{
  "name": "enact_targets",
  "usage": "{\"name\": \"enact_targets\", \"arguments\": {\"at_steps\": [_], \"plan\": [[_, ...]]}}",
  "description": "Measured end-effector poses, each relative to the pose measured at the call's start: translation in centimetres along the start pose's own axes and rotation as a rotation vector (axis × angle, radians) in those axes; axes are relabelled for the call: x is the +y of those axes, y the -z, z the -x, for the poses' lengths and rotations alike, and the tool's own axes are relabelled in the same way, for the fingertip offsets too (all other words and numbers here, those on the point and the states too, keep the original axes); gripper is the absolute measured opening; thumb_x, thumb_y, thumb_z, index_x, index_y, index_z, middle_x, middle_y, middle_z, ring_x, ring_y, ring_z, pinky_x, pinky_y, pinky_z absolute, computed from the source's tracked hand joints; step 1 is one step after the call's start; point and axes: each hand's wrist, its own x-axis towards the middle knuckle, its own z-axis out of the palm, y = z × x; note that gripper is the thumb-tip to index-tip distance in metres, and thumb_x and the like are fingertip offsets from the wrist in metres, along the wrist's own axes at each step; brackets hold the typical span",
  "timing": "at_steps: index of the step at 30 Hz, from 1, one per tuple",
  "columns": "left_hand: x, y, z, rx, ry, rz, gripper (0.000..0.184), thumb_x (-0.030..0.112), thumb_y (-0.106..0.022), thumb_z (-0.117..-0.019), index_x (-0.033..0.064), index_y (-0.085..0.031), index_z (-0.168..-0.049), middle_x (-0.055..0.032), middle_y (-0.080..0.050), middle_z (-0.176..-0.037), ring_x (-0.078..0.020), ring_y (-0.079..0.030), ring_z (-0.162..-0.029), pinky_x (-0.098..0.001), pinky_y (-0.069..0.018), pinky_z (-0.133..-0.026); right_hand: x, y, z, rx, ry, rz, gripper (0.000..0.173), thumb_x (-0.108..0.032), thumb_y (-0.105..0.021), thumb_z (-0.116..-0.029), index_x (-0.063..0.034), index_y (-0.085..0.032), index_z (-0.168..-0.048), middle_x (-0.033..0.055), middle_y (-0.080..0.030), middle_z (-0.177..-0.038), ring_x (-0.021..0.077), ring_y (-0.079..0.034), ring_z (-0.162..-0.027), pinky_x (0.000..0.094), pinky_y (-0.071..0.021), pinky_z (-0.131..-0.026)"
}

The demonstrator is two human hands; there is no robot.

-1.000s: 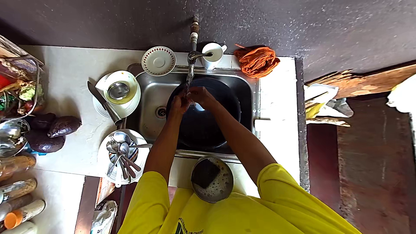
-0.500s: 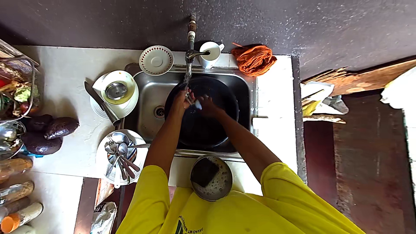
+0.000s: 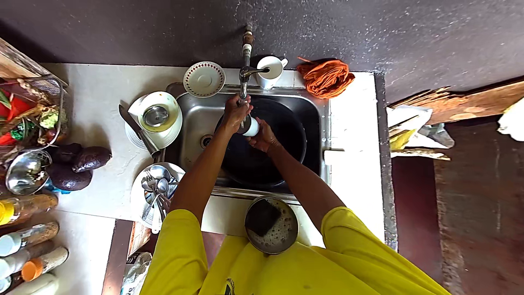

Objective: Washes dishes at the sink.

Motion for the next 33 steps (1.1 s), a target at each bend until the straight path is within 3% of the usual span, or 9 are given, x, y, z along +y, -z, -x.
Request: {"name": "enact_targets", "arguments": {"at_steps": [6,10,12,15,18,20,24,29,33], "plan": [[-0.9,0.0,0.3,0.062,-0.322,-0.151,0.027,-0.005,-0.047,-0.0985,-0.0102,-0.056,-0.124,-0.0164,-0.063,-0.112,-0.0111,-0.058,-0.088,-0.0258,-0.0497,-0.078,2.2,-1.7,-1.0,0.186,0.012,-0.148,0.068,-0.067,-0.013,-0.1028,-0.0167,-0.057,-0.111,0.0055,-0.061,-0.07,0.0148,-0.053,-0.049,0.0268,-0.0427,-0.042],[-2.4,0.2,0.3,0.083,-0.384,-0.176,0.025,-0.005,-0.047,-0.0994,-0.0094,-0.057,-0.122,-0.0141,-0.063,-0.104,-0.0088,-0.057,-0.082,-0.0238,-0.0488,-0.073,2.6,-2.0,-1.0,0.492,0.409,0.546,0.048,-0.041,-0.046,-0.108,-0.0047,-0.051,-0.139,0.0105,-0.066,-0.099,0.0142,-0.063,-0.074,0.0307,-0.0546,-0.064],[-2.8,0.4,0.2,0.109,-0.389,-0.196,0.025,-0.004,-0.048,-0.0995,-0.0096,-0.058,-0.122,-0.0144,-0.062,-0.101,-0.0099,-0.056,-0.08,-0.024,-0.0495,-0.072,1.7,-2.0,-0.3,0.64,0.514,0.974,0.063,-0.042,-0.065,-0.0976,-0.0021,-0.05,-0.144,0.0269,-0.063,-0.124,0.0385,-0.067,-0.104,0.0559,-0.0554,-0.085],[-2.8,0.3,0.1,0.153,-0.395,-0.195,0.025,-0.005,-0.049,-0.0996,-0.0109,-0.057,-0.122,-0.0158,-0.062,-0.102,-0.0105,-0.056,-0.08,-0.0239,-0.0489,-0.072,0.6,-3.2,0.6,0.817,0.555,1.241,0.07,-0.05,-0.071,-0.0914,-0.0076,-0.053,-0.144,0.0345,-0.056,-0.13,0.0504,-0.065,-0.104,0.0625,-0.054,-0.077],[-3.0,-0.3,-0.3,0.196,-0.392,-0.144,0.024,-0.003,-0.048,-0.1004,-0.0111,-0.056,-0.122,-0.0149,-0.06,-0.102,-0.0106,-0.056,-0.083,-0.0243,-0.0489,-0.076,0.1,-4.0,0.5,0.8,0.558,0.854,0.055,-0.036,-0.06,-0.1018,-0.0022,-0.051,-0.144,0.027,-0.061,-0.128,0.0384,-0.065,-0.108,0.0546,-0.0544,-0.088],[-3.2,-0.6,-0.6,0.21,-0.411,-0.083,0.025,0.0,-0.047,-0.102,-0.0112,-0.054,-0.123,-0.0151,-0.06,-0.104,-0.0113,-0.059,-0.088,-0.026,-0.0516,-0.08,0.1,-4.6,-0.1,0.697,0.429,0.375,0.046,-0.041,-0.035,-0.1116,-0.0048,-0.053,-0.134,0.0103,-0.064,-0.099,0.0152,-0.062,-0.073,0.0314,-0.0542,-0.063],[-3.5,-1.1,-0.8,0.165,-0.469,0.057,0.023,0.005,-0.043,-0.1019,-0.0084,-0.054,-0.117,-0.008,-0.057,-0.098,-0.0084,-0.058,-0.088,-0.0258,-0.0511,-0.084,0.5,-4.6,-0.7,0.271,0.155,-0.217,0.073,-0.07,-0.009,-0.1025,-0.0148,-0.056,-0.112,0.0043,-0.059,-0.068,0.0143,-0.053,-0.051,0.0283,-0.0458,-0.046],[-3.4,0.0,0.7,0.063,-0.46,-0.067,0.037,0.011,-0.034,-0.1043,-0.0099,-0.065,-0.102,-0.0153,-0.071,-0.096,-0.0174,-0.067,-0.099,-0.0369,-0.0515,-0.099,0.7,-4.9,-1.8,0.133,0.101,-0.372,0.077,-0.075,-0.007,-0.0983,-0.0171,-0.058,-0.101,0.0018,-0.055,-0.061,0.0118,-0.049,-0.047,0.0257,-0.0417,-0.042],[-3.7,1.4,1.5,0.108,-0.488,-0.246,0.033,0.011,-0.054,-0.1015,-0.0125,-0.058,-0.124,-0.0242,-0.066,-0.122,-0.0229,-0.065,-0.115,-0.0376,-0.0524,-0.101,0.7,-4.6,-2.5,0.157,0.063,-0.404,0.077,-0.077,-0.009,-0.0964,-0.0163,-0.057,-0.096,0.0015,-0.052,-0.059,0.012,-0.047,-0.045,0.0262,-0.0402,-0.041]]}}
